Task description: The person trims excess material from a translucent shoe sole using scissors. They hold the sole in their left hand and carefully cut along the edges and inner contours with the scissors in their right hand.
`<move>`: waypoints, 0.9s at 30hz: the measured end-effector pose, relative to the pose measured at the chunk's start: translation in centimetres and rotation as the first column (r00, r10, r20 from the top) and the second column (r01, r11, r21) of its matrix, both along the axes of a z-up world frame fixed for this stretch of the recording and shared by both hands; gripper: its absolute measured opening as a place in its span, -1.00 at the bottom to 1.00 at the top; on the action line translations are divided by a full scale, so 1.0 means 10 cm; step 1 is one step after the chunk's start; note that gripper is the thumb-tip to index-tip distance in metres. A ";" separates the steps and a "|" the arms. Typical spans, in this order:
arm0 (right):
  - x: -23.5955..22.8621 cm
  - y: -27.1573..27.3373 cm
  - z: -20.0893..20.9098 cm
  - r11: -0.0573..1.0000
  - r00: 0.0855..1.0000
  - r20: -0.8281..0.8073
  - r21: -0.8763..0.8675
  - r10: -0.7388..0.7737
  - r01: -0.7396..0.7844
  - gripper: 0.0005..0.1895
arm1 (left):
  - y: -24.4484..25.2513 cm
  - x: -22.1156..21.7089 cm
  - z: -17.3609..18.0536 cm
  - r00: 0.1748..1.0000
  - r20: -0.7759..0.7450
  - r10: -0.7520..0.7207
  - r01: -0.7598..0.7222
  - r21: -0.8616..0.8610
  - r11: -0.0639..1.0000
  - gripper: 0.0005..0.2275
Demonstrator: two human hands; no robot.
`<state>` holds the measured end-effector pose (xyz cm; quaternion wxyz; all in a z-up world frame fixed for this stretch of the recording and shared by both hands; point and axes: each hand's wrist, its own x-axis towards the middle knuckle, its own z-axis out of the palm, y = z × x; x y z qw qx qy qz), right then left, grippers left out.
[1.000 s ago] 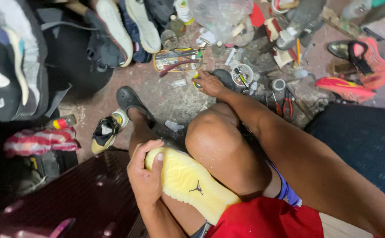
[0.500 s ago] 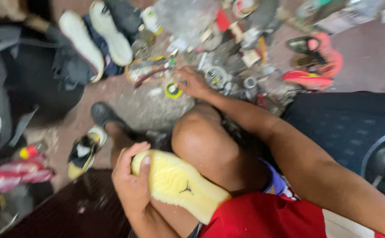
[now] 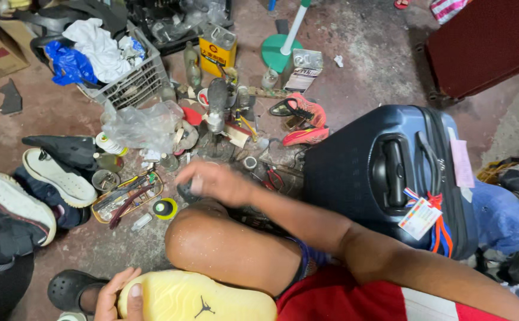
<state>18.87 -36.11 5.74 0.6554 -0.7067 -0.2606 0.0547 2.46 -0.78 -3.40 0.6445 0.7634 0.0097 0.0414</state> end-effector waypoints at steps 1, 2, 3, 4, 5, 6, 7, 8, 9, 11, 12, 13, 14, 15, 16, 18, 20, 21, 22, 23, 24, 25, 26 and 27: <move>-0.22 0.11 0.15 0.993 0.972 0.216 -0.097 0.093 -0.074 -0.62 | 0.06 0.02 -0.14 1.000 0.023 -0.022 0.023 -0.035 0.999 -0.66; -0.46 0.24 0.28 0.930 0.954 0.261 -0.365 0.149 -0.046 -0.48 | 0.13 0.08 -0.25 0.999 0.025 -0.046 0.047 -0.045 0.998 -0.64; -0.63 0.32 0.39 0.794 0.933 0.289 -0.608 0.214 0.007 -0.31 | 0.18 0.17 -0.36 0.996 0.034 -0.080 0.081 -0.049 0.995 -0.63; -0.65 0.31 0.46 0.827 0.939 0.273 -0.562 0.207 -0.019 -0.31 | 0.23 0.31 -0.46 0.992 0.032 -0.125 0.126 -0.031 0.992 -0.62; -0.66 0.33 0.49 0.860 0.946 0.254 -0.508 0.200 -0.046 -0.30 | 0.30 0.42 -0.52 0.985 0.018 -0.172 0.172 -0.011 0.985 -0.60; -0.66 0.33 0.50 0.890 0.952 0.235 -0.450 0.195 -0.071 -0.30 | 0.34 0.49 -0.58 0.977 0.005 -0.213 0.213 0.001 0.977 -0.59; -0.63 0.34 0.50 0.888 0.954 0.216 -0.451 0.210 -0.093 -0.30 | 0.39 0.55 -0.60 0.973 -0.004 -0.231 0.231 0.008 0.973 -0.58; -0.60 0.34 0.48 0.885 0.955 0.197 -0.450 0.224 -0.115 -0.30 | 0.41 0.58 -0.60 0.970 -0.017 -0.241 0.241 0.004 0.971 -0.56; -0.52 0.31 0.46 0.879 0.951 0.187 -0.457 0.246 -0.138 -0.31 | 0.36 0.65 -0.63 0.969 0.001 -0.245 0.245 -0.024 0.969 -0.55; -0.45 0.29 0.41 0.880 0.949 0.204 -0.458 0.240 -0.124 -0.32 | 0.30 0.63 -0.63 0.983 -0.016 -0.181 0.181 0.024 0.983 -0.58; -0.45 0.29 0.37 0.883 0.949 0.207 -0.454 0.238 -0.122 -0.33 | 0.29 0.56 -0.66 0.989 -0.031 -0.145 0.147 0.051 0.988 -0.60; -0.47 0.31 0.33 0.886 0.952 0.199 -0.447 0.231 -0.122 -0.33 | 0.28 0.49 -0.65 0.994 0.004 -0.112 0.112 0.028 0.993 -0.61; -0.49 0.32 0.30 0.890 0.955 0.191 -0.439 0.225 -0.122 -0.34 | 0.27 0.42 -0.64 0.996 0.038 -0.078 0.078 0.004 0.997 -0.61; -0.48 0.31 0.28 0.893 0.958 0.188 -0.435 0.218 -0.117 -0.35 | 0.25 0.40 -0.64 0.996 0.078 -0.045 0.047 -0.025 0.999 -0.62; -0.48 0.31 0.26 0.901 0.956 0.199 -0.418 0.214 -0.115 -0.34 | 0.25 0.40 -0.64 0.995 0.084 -0.052 0.054 -0.024 0.998 -0.63; -0.48 0.32 0.22 0.920 0.955 0.217 -0.375 0.202 -0.110 -0.32 | 0.28 0.41 -0.63 0.994 0.090 -0.069 0.070 -0.015 0.997 -0.65; -0.50 0.33 0.19 0.911 0.954 0.228 -0.402 0.195 -0.090 -0.30 | 0.29 0.41 -0.59 0.991 0.127 -0.043 0.041 0.019 0.999 -0.66; -0.52 0.33 0.19 0.906 0.953 0.234 -0.416 0.192 -0.081 -0.29 | 0.27 0.40 -0.55 0.989 0.148 -0.030 0.025 0.035 0.999 -0.67; -0.53 0.34 0.19 0.905 0.953 0.237 -0.418 0.191 -0.077 -0.28 | 0.25 0.40 -0.49 0.990 0.143 -0.009 0.007 0.017 1.000 -0.69; -0.59 0.34 0.20 0.902 0.953 0.235 -0.423 0.193 -0.079 -0.27 | 0.20 0.31 -0.40 0.991 0.133 0.016 -0.016 -0.004 1.000 -0.71; -0.65 0.35 0.22 0.900 0.953 0.233 -0.428 0.196 -0.080 -0.27 | 0.14 0.23 -0.28 0.992 0.123 0.041 -0.038 -0.025 0.999 -0.73; -0.65 0.32 0.25 0.896 0.956 0.228 -0.438 0.188 -0.072 -0.24 | 0.06 0.25 -0.14 0.992 0.110 0.057 -0.056 -0.015 0.998 -0.74; -0.65 0.29 0.29 0.892 0.958 0.222 -0.447 0.180 -0.064 -0.22 | -0.03 0.27 0.02 0.992 0.098 0.073 -0.073 -0.005 0.997 -0.74; -0.69 0.30 0.33 0.891 0.961 0.217 -0.450 0.172 -0.058 -0.20 | -0.08 0.24 0.21 0.992 0.085 0.091 -0.093 0.012 0.996 -0.74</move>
